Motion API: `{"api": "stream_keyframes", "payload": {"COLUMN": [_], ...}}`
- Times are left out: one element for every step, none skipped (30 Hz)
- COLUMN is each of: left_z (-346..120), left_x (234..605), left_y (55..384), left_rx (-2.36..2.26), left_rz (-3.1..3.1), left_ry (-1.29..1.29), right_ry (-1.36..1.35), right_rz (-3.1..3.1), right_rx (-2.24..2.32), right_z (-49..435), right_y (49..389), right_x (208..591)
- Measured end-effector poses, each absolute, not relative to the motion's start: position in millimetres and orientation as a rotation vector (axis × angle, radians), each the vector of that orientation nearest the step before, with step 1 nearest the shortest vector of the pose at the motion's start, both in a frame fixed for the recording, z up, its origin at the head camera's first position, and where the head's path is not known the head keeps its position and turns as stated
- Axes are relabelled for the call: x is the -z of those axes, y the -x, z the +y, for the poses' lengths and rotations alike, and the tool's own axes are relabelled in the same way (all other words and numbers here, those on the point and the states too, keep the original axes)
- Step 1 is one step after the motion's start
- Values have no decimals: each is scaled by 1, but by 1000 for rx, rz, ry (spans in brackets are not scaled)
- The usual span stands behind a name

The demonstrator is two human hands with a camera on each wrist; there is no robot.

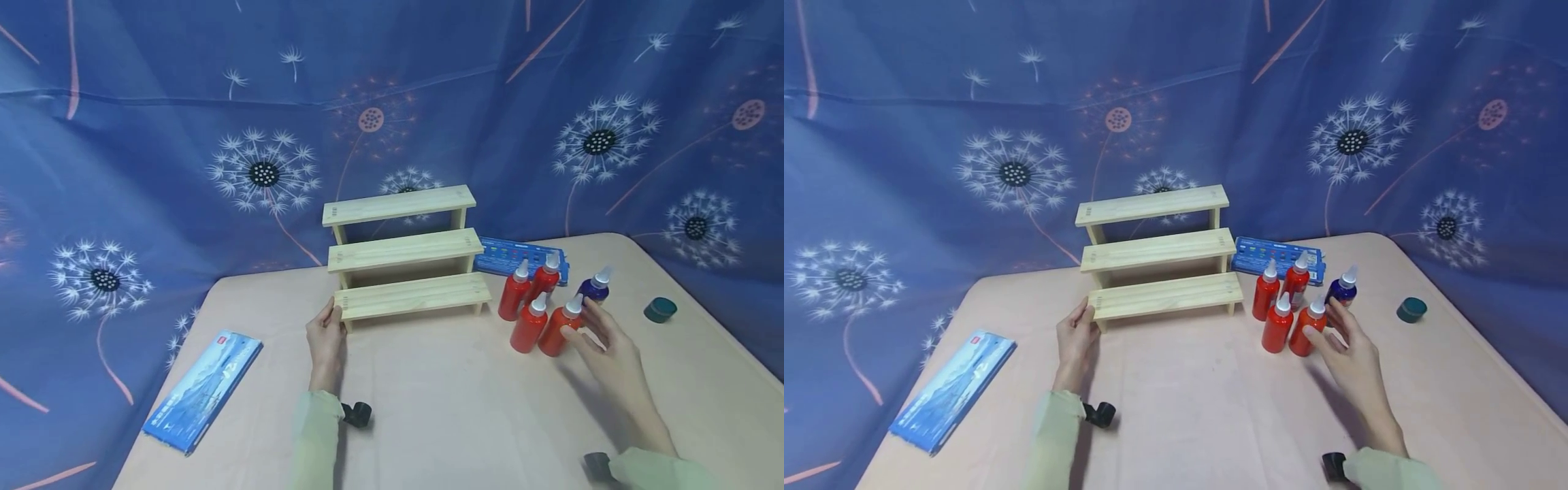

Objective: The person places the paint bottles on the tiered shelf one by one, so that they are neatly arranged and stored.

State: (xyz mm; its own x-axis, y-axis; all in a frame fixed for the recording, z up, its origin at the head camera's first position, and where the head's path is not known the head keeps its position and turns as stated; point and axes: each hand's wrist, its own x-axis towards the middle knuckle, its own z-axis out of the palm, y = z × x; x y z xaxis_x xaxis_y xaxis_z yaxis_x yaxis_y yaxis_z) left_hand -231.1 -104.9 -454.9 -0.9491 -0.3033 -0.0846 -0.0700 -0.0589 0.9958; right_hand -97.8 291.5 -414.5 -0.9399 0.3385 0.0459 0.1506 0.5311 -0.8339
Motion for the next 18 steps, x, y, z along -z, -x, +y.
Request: {"api": "stream_keyframes", "payload": {"left_z": [-106,-107,-107,-108,-108,-108,-108,-108,-108,-108,-107,-107,-107,-107,-107,-106,-106,-106], "left_x": [455,455,455,455,455,455,455,455,455,455,455,456,456,456,457,457,458,459], "left_y": [231,231,231,231,231,231,232,232,232,232,232,232,232,232,232,232,233,233], "left_rx": [2138,2142,2145,2150,2154,2155,2160,2165,2170,2175,2178,2183,2184,2186,2187,2188,2187,2182], "left_rz": [-2036,-2033,-2034,-2034,-2034,-2032,-2028,-2023,-2019,-2014,-2011,-2005,-2000,-1996,-1993,-1992,-1991,-1995], "left_ry": [-416,-418,-419,-417,-415,-409,-402,-396,-391,-384,-382,-379,-378,-378,-375,-373,-377,-375], "right_ry": [424,424,427,423,414,405,401,399,400,403,404,404,402,402,397,390,388,384], "right_rz": [-2572,-2571,-2570,-2573,-2575,-2577,-2581,-2583,-2585,-2585,-2585,-2587,-2588,-2589,-2590,-2590,-2589,-2593], "right_rx": [-1373,-1390,-1406,-1415,-1424,-1431,-1435,-1436,-1438,-1442,-1447,-1447,-1443,-1442,-1440,-1437,-1435,-1425], "right_z": [290,290,289,289,290,290,291,291,292,292,292,293,293,294,294,295,295,296], "right_y": [99,100,102,103,103,104,105,106,107,107,108,109,110,111,111,112,112,112], "right_x": [416,418,420,422,424,425,426,427,429,430,430,432,433,434,435,436,436,437]}}
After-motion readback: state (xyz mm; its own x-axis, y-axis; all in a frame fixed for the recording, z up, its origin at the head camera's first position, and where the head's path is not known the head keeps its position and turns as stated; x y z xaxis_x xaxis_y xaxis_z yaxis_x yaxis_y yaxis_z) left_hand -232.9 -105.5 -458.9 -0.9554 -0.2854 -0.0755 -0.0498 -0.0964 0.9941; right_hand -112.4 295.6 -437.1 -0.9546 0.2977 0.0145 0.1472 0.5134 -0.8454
